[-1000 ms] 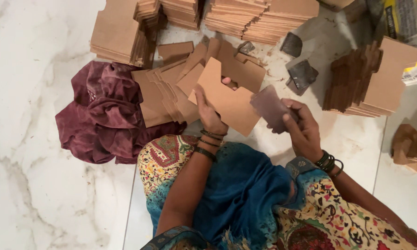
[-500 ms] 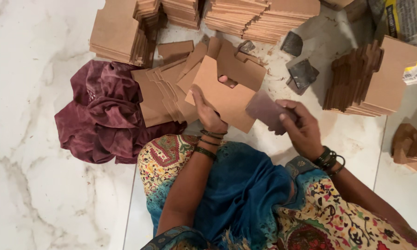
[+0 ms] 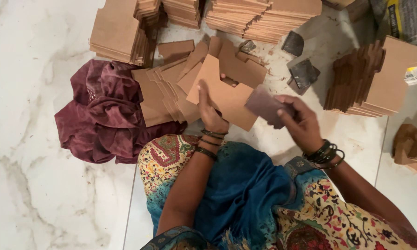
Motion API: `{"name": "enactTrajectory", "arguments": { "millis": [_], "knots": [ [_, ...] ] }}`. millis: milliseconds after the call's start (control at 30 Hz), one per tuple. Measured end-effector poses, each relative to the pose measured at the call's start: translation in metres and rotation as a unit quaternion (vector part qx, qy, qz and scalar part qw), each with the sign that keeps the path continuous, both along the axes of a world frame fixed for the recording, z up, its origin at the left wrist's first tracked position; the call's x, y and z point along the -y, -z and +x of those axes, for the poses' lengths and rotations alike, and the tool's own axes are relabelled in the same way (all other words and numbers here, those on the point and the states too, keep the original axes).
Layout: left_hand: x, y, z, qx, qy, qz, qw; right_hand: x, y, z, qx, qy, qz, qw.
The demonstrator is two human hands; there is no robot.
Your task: The person sits on the floor among piles of cut cardboard pieces and smooths them one at a time using a sanding block, rubbing the block over the surfaces and edges of each piece before setting it on a finished pile and picking up the next piece.
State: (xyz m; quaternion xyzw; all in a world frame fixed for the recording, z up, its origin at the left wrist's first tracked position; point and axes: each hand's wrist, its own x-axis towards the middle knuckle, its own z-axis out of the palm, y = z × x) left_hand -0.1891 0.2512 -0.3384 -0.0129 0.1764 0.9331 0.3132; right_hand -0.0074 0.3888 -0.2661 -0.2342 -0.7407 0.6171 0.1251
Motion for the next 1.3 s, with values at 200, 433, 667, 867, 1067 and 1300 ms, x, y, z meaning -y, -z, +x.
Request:
{"name": "enactTrajectory", "arguments": {
  "millis": [200,433,667,867,1067,1300],
  "knots": [
    [-0.001,0.008,-0.001,0.035,-0.02,-0.004,0.999,0.011,0.017,0.013,0.11,-0.101,-0.072,0.986],
    [-0.008,0.041,-0.002,0.01,0.04,-0.21,0.977,-0.027,-0.003,0.031,-0.056,-0.071,-0.086,0.992],
    [-0.023,0.077,0.016,0.005,0.229,-0.218,0.949,0.009,-0.013,0.01,-0.066,-0.005,0.09,0.994],
    [0.007,0.067,0.043,-0.069,0.36,-0.137,0.92,0.071,-0.008,-0.018,-0.071,-0.154,0.312,0.935],
    [0.006,0.033,0.034,0.04,0.232,-0.122,0.964,0.081,-0.01,-0.021,-0.077,-0.194,0.394,0.895],
    [0.007,0.012,0.03,0.139,0.307,0.029,0.941,0.034,-0.008,-0.046,-0.023,-0.083,0.482,0.872]
  ]
}}
